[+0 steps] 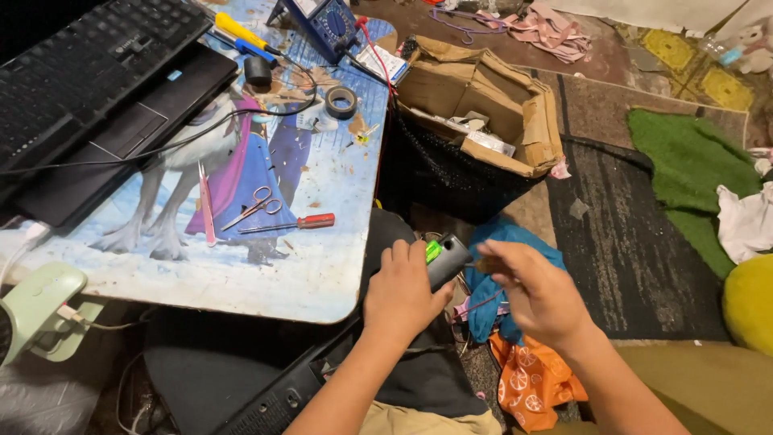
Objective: The person is disassembling a soundbar to inspect or repair internal components using a screwdriver and a prying tool.
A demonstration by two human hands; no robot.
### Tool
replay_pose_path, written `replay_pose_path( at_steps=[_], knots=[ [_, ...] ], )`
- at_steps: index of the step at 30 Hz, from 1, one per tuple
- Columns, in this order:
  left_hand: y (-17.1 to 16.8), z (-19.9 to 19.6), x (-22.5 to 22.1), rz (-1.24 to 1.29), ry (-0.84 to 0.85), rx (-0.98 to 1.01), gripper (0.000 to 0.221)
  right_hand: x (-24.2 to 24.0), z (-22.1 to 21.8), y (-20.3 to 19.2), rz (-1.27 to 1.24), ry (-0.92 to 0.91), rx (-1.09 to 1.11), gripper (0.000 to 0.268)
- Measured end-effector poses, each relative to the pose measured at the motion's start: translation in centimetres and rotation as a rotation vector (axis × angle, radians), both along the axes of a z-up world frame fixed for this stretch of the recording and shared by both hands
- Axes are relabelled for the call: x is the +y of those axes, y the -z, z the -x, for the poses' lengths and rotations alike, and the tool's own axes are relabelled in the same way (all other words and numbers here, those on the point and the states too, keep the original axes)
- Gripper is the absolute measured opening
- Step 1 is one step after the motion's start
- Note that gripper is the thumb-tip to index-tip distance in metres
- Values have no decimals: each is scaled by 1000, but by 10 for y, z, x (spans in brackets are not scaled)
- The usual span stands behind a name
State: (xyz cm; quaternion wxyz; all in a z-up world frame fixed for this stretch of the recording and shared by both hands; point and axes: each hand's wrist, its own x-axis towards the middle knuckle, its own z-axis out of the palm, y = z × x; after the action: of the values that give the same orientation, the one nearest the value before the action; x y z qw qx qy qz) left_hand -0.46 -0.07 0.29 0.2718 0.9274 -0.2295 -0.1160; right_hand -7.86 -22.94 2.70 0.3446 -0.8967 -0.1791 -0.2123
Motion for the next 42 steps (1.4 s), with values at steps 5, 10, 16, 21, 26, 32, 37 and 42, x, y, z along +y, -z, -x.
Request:
replay_pose_path(
  at_steps=[5,10,16,21,26,32,37,42],
  knots=[
    [-1,3,-1,-9,3,-22,80,-8,3,9,164,121,-101,57],
    [2,1,-3,-38,-25,-51,74,13,7,-41,7,-207,348,66],
    [1,0,-2,-20,-1,-41,80,2,5,-11,373,255,35,59],
    [4,0,-2,-29,9,-24,83,15,4,-34,65,21,88,56],
    [-1,0,-2,-27,9,-15,80,-6,-1,8,235,148,-129,67],
    [4,0,-3,-35,9,-49,84,-2,0,-1,10,-59,-25,63],
    [-5,0,-1,-15,-4,-24,78,0,0,9,60,128,-110,70],
    [-10,1,-1,-46,15,5,81,6,4,-57,-16,-151,280,67]
  ],
)
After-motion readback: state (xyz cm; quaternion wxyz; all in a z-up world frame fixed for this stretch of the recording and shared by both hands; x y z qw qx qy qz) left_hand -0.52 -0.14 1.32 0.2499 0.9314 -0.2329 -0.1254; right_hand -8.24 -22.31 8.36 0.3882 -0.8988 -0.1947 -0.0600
